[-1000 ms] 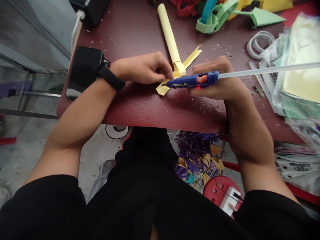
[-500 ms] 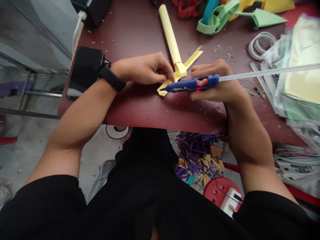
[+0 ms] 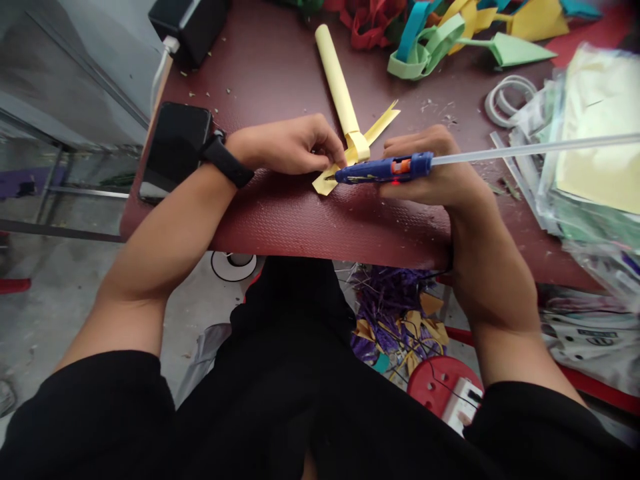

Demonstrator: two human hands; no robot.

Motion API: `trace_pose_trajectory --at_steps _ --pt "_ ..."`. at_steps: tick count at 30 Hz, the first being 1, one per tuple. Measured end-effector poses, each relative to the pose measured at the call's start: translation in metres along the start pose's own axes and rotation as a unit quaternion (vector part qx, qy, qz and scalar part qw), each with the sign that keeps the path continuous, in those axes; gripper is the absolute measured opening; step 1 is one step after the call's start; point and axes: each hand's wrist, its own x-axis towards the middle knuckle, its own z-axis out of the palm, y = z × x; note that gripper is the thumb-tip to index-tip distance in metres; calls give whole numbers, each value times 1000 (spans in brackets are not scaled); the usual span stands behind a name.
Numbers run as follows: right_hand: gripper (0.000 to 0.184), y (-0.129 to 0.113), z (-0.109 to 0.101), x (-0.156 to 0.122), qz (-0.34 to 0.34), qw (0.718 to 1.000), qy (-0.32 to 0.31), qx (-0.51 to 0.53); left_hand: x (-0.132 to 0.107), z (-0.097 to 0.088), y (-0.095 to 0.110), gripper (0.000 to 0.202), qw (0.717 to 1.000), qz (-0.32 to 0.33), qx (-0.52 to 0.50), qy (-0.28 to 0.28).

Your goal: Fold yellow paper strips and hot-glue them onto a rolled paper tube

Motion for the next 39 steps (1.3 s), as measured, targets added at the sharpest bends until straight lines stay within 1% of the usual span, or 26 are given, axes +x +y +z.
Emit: trace_pose_trajectory --at_steps 3,5,7,11,14,19,21,23,25,27,28,30,31,32,33,36,37,39 --pt "46 -2 -1 -1 32 999 4 -6 1 -8 7 33 998 16 -13 -51" --pt "45 1 0 -1 17 1000 8 10 1 -10 11 35 998 22 -17 -52" --pt "43 5 2 0 -12 1000 9 24 1 -10 12 36 998 23 -20 -54" --pt "33 10 5 2 -40 999 7 23 1 -9 11 38 998 16 -19 -60" --pt "31 11 6 2 -37 999 11 26 1 -10 10 38 998 17 -18 -66" --pt "42 10 5 0 -11 999 2 33 0 -10 14 37 998 18 -18 -57" --pt "41 7 2 -2 -4 1000 6 31 1 -10 16 35 998 14 -18 -57" --pt "35 3 -4 -6 2 1000 25 16 1 -10 19 33 998 5 -17 -55" --pt "27 -1 -13 -15 14 999 49 -17 1 -10 21 32 999 -5 -16 -48" --pt "18 0 -23 -30 38 994 78 -59 1 -11 22 34 999 -8 -18 -41" --pt "15 4 -28 -38 58 990 96 -85 1 -10 23 35 999 -6 -20 -40" --pt "24 18 -37 -58 83 973 161 -144 0 -10 25 36 999 0 -27 -40" --pt "29 27 -41 -69 98 961 187 -179 0 -10 25 36 999 1 -30 -39" --pt "31 38 -44 -79 113 942 229 -216 0 -10 26 36 999 0 -33 -39" --pt "34 50 -46 -89 145 935 218 -238 0 -10 27 35 999 -3 -35 -38" --pt "37 84 -55 -115 228 905 215 -286 -1 -9 27 33 999 -8 -35 -39" --pt "36 93 -60 -121 249 899 201 -299 -1 -9 27 33 999 -5 -32 -41" --pt "32 102 -73 -131 284 897 147 -304 -1 -9 24 36 999 4 -26 -45"
